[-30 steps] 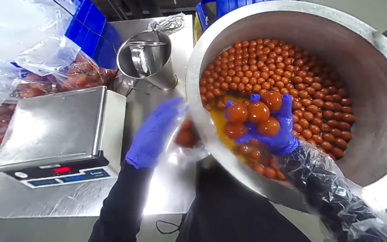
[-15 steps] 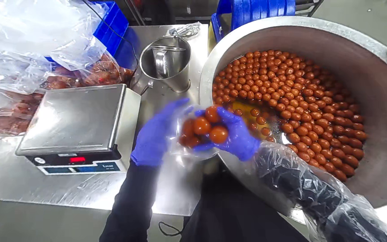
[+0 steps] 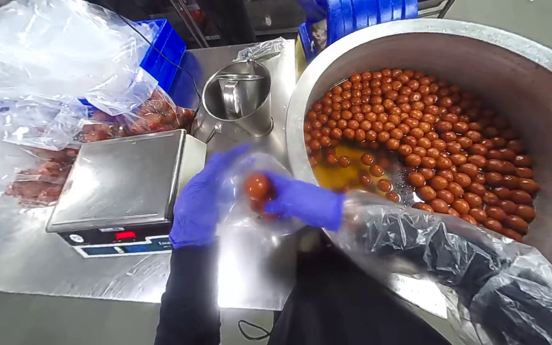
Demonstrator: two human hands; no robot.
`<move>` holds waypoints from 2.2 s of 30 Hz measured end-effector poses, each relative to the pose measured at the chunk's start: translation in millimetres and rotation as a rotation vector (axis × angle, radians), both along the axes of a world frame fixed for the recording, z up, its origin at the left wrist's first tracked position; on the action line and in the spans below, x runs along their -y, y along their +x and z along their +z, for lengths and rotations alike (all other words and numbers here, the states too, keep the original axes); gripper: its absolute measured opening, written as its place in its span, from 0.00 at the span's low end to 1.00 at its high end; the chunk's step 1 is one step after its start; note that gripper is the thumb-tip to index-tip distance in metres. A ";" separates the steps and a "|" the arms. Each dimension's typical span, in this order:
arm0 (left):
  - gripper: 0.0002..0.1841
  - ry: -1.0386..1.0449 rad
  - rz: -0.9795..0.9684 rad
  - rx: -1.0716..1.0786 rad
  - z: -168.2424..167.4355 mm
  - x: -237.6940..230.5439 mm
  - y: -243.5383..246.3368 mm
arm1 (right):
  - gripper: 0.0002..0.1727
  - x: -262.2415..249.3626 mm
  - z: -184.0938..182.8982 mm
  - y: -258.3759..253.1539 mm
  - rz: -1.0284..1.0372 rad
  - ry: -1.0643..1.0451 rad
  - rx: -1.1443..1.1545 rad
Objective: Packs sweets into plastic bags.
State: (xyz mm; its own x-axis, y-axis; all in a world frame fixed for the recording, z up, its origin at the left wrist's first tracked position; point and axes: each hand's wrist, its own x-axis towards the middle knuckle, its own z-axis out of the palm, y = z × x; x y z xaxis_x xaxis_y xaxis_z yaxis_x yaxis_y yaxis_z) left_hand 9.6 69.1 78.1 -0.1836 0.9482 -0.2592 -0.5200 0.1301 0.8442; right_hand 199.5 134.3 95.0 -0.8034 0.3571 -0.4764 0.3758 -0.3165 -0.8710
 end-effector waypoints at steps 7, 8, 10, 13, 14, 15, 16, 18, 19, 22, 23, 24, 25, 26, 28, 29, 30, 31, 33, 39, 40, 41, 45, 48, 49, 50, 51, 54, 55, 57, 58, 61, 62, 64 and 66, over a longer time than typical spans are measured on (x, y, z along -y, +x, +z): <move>0.32 0.022 -0.007 0.016 -4.2 10.5 -15.7 | 0.33 4.2 13.9 -7.5 0.258 0.629 0.254; 0.32 0.038 -0.037 0.011 -4.6 11.2 -17.0 | 0.30 6.8 13.2 -11.1 0.305 0.724 0.310; 0.30 0.078 -0.120 0.004 -3.7 11.3 -17.0 | 0.20 15.5 -25.3 -15.8 0.312 1.096 0.292; 0.27 0.100 -0.189 -0.028 0.0 6.7 -14.1 | 0.11 10.3 -123.9 -24.7 0.080 1.544 -0.038; 0.27 0.100 -0.188 -0.041 0.3 5.9 -13.5 | 0.13 10.1 -122.6 -24.4 0.105 1.531 -0.037; 0.28 0.104 -0.195 -0.045 0.2 5.8 -13.7 | 0.16 10.3 -110.7 -22.0 0.100 1.485 -0.039; 0.28 0.106 -0.199 -0.054 0.5 5.7 -13.0 | 0.16 11.0 -84.3 -17.3 0.096 1.374 -0.019; 0.28 0.095 -0.196 -0.062 1.6 6.4 -10.5 | 0.19 5.8 -11.8 -4.6 0.143 0.961 0.086; 0.29 0.097 -0.199 -0.043 0.2 7.3 -10.7 | 0.17 -2.9 4.8 1.3 0.136 0.835 0.079; 0.30 0.102 -0.166 0.016 -7.2 9.3 -11.4 | 0.12 -25.4 16.5 25.1 -0.007 0.477 -0.028; 0.29 0.113 -0.170 0.025 -9.2 10.2 -12.3 | 0.10 -30.7 16.2 35.7 -0.093 0.329 -0.094; 0.29 0.119 -0.175 0.032 -10.7 11.3 -12.6 | 0.09 -35.9 14.6 48.1 -0.175 0.220 -0.159; 0.29 0.117 -0.168 0.031 -10.8 12.4 -10.9 | 0.10 -41.3 11.8 62.4 -0.248 0.153 -0.220; 0.30 0.115 -0.157 0.035 -10.0 13.2 -8.9 | 0.11 -46.8 8.5 78.2 -0.304 0.126 -0.273; 0.30 0.100 -0.114 0.045 -6.5 12.7 -2.5 | 0.15 -55.3 3.1 111.1 -0.420 0.120 -0.320; 0.30 0.097 -0.106 0.043 -6.1 13.3 -0.2 | 0.15 -56.0 1.5 126.4 -0.509 0.126 -0.310; 0.29 0.097 -0.119 0.018 -6.8 15.0 -0.2 | 0.15 -55.1 -1.6 139.2 -0.612 0.155 -0.280; 0.29 0.102 -0.152 0.003 -9.6 17.7 -3.6 | 0.13 -54.3 -9.1 150.2 -0.713 0.208 -0.242; 0.30 0.106 -0.178 -0.012 -13.0 19.7 -6.2 | 0.09 -51.8 -43.6 167.4 -0.839 0.424 -0.091; 0.30 0.074 -0.193 -0.005 -11.9 17.5 -7.7 | 0.14 -51.8 -193.4 189.9 -0.042 0.578 0.603; 0.30 0.061 -0.185 0.014 -11.4 18.4 -6.1 | 0.15 -57.4 -195.9 184.1 -0.100 0.555 0.585; 0.30 0.046 -0.168 0.016 -10.1 19.7 -4.6 | 0.15 -63.4 -195.0 174.9 -0.192 0.527 0.551; 0.29 0.028 -0.144 -0.013 -9.2 18.0 -5.7 | 0.16 -96.4 -202.3 120.0 -0.406 0.458 0.490; 0.29 0.054 -0.158 0.015 -14.4 17.4 -9.5 | 0.26 -110.5 -225.9 76.2 -0.420 0.406 0.514; 0.29 0.061 -0.149 0.032 -15.2 17.6 -9.4 | 0.30 -113.4 -233.5 62.6 -0.409 0.403 0.550; 0.29 0.063 -0.139 0.036 -15.2 17.9 -9.0 | 0.35 -115.3 -239.9 50.3 -0.401 0.403 0.588; 0.29 0.054 -0.121 0.031 -14.2 18.3 -7.8 | 0.39 -116.6 -241.1 40.0 -0.395 0.392 0.623; 0.28 0.042 -0.097 0.035 -12.2 18.2 -6.6 | 0.44 -118.8 -203.2 24.2 -0.354 0.278 0.702; 0.28 0.047 -0.101 0.049 -14.0 18.5 -8.9 | 0.43 -119.3 -200.4 20.6 -0.359 0.270 0.718; 0.28 0.054 -0.107 0.050 -15.8 19.6 -11.3 | 0.40 -120.9 -210.2 15.8 -0.365 0.273 0.737; 0.28 0.056 -0.100 0.041 -16.0 19.7 -11.2 | 0.40 -122.1 -218.0 15.9 -0.374 0.278 0.733; 0.28 0.071 -0.084 0.032 -16.3 20.4 -10.2 | 0.41 -126.6 -242.3 26.6 -0.418 0.298 0.634; 0.29 0.078 -0.096 0.015 -17.2 20.8 -11.3 | 0.39 -125.6 -240.8 34.0 -0.467 0.262 0.543; 0.29 0.085 -0.096 -0.015 -19.0 21.6 -11.5 | 0.36 -120.2 -230.2 54.3 -0.558 0.161 0.285; 0.29 0.069 -0.087 -0.035 -18.4 22.1 -11.1 | 0.33 -110.9 -213.9 77.3 -0.592 0.095 0.037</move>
State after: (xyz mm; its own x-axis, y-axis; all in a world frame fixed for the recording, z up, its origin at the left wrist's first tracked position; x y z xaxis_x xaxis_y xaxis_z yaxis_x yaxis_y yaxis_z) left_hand -1.5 47.0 59.7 -0.1076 0.9764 -0.1875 -0.4796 0.1142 0.8700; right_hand 276.8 245.1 -118.9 -0.4387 0.7809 -0.4446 0.1900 -0.4030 -0.8953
